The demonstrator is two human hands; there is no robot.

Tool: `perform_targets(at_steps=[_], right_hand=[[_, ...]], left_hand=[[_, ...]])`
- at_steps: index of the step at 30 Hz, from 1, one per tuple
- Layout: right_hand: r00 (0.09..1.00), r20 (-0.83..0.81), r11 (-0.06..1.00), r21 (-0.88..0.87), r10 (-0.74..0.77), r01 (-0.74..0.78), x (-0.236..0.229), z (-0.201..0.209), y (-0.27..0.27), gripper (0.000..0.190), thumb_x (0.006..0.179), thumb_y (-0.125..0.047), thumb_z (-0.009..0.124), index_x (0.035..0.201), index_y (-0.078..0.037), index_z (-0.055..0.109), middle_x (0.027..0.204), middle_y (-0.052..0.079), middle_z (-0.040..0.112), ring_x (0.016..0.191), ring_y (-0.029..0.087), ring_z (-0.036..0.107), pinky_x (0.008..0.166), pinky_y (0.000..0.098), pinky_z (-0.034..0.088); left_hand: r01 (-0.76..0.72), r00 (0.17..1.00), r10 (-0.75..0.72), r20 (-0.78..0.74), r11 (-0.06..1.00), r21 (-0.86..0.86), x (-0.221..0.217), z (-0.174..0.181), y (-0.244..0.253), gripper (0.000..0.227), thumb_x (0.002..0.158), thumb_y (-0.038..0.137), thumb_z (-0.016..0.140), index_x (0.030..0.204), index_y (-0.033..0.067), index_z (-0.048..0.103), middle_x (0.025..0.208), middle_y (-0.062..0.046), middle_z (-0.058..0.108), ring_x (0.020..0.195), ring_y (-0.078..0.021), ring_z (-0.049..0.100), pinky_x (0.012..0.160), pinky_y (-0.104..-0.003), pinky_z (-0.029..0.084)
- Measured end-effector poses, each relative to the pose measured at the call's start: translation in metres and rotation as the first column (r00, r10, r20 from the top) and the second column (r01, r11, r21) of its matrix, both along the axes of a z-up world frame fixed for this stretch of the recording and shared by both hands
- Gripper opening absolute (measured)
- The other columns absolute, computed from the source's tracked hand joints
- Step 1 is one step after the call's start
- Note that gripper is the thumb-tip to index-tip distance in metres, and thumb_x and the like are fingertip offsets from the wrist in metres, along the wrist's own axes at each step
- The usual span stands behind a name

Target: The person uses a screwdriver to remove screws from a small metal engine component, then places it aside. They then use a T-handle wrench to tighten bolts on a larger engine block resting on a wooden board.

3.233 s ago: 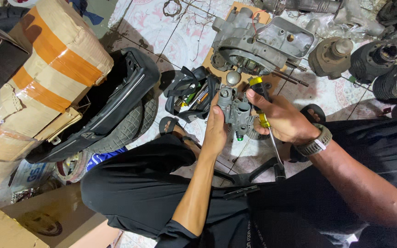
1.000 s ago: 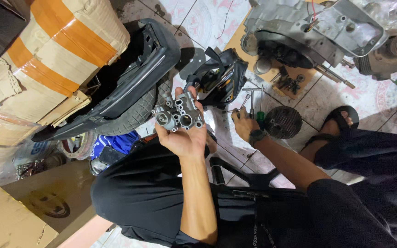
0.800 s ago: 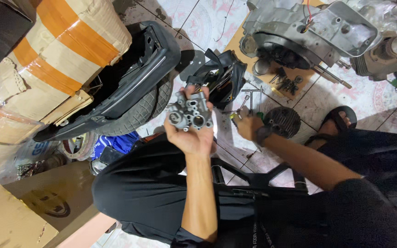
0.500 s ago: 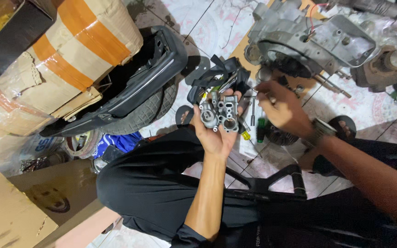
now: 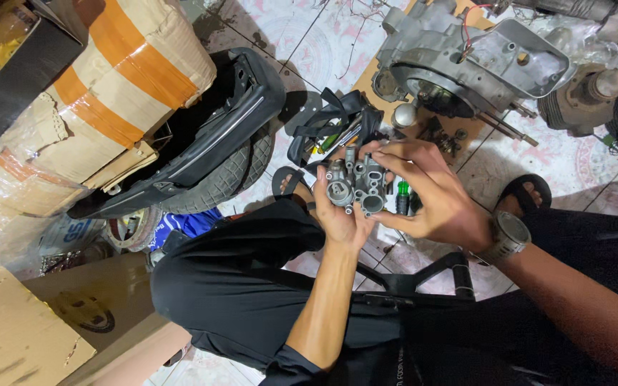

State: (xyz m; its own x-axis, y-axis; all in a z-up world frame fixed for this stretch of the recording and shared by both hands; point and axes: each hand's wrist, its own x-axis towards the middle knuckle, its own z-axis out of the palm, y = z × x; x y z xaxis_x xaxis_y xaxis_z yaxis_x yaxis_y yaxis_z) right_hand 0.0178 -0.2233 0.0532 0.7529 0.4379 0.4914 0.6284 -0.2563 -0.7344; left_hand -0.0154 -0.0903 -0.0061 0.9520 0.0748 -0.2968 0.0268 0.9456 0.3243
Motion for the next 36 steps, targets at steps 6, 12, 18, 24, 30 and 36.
perform_targets(at_steps=[6,12,18,24,30,36], right_hand=[[0.998,0.064,1.000,-0.022,0.011,-0.009,-0.004,0.004,-0.001,0.061,0.073,-0.028,0.076,0.124,0.000,0.056,0.111,0.015,0.057,0.112,0.040,0.052,0.100,0.0486,0.040],[0.994,0.110,1.000,0.015,-0.022,0.020,-0.005,0.006,0.004,0.061,0.073,-0.029,0.077,0.123,0.000,0.057,0.115,0.018,0.058,0.110,0.040,0.055,0.096,0.0485,0.044],[0.994,-0.060,0.988,0.116,-0.091,0.098,-0.005,0.000,0.002,0.077,0.069,-0.035,0.081,0.123,0.008,0.047,0.110,0.024,0.053,0.106,0.044,0.055,0.086,0.0498,0.048],[0.845,-0.493,0.907,0.420,0.209,0.021,-0.016,-0.044,-0.006,0.037,0.074,-0.010,0.078,0.102,-0.002,0.055,0.099,0.005,0.041,0.083,0.012,0.048,0.075,0.0264,0.049],[0.702,-0.651,0.895,0.444,0.289,0.043,-0.014,-0.021,0.003,0.029,0.078,-0.008,0.071,0.100,0.004,0.058,0.063,0.002,0.046,0.061,0.011,0.045,0.057,0.0235,0.038],[0.627,-0.642,0.817,0.577,0.441,0.016,-0.024,-0.020,0.013,0.030,0.080,-0.006,0.068,0.108,0.000,0.063,0.088,0.011,0.066,0.085,0.016,0.057,0.080,0.0335,0.046]], left_hand=[[-0.055,0.994,0.050,0.095,0.997,0.049,-0.003,-0.001,-0.004,0.054,0.096,0.050,0.039,0.122,0.0051,0.053,0.125,-0.027,0.055,0.117,-0.0343,0.054,0.099,-0.044,0.045],[-0.087,0.983,0.073,0.168,0.993,0.078,-0.002,-0.009,-0.002,0.053,0.096,0.050,0.038,0.122,0.0046,0.050,0.124,-0.028,0.054,0.115,-0.0339,0.055,0.097,-0.043,0.046],[-0.078,0.954,0.040,0.296,0.990,0.120,-0.001,-0.009,-0.007,0.099,0.067,0.079,0.054,0.139,0.0138,0.035,0.136,-0.027,0.044,0.128,-0.0390,0.043,0.103,-0.045,0.042],[-0.062,0.972,0.050,0.229,0.997,0.046,0.005,-0.007,-0.010,0.058,0.087,0.067,0.044,0.126,0.0239,0.047,0.132,-0.026,0.049,0.131,-0.0376,0.042,0.104,-0.050,0.039],[-0.006,0.991,0.019,0.134,0.995,-0.098,0.007,0.002,-0.014,0.056,0.087,0.071,0.041,0.116,0.0256,0.055,0.136,-0.023,0.049,0.122,-0.0342,0.051,0.092,-0.046,0.048],[0.006,0.983,-0.031,-0.182,0.991,-0.134,0.005,0.000,-0.016,0.066,0.077,0.075,0.053,0.106,0.0161,0.065,0.105,-0.013,0.068,0.089,-0.0228,0.065,0.080,-0.037,0.054]])
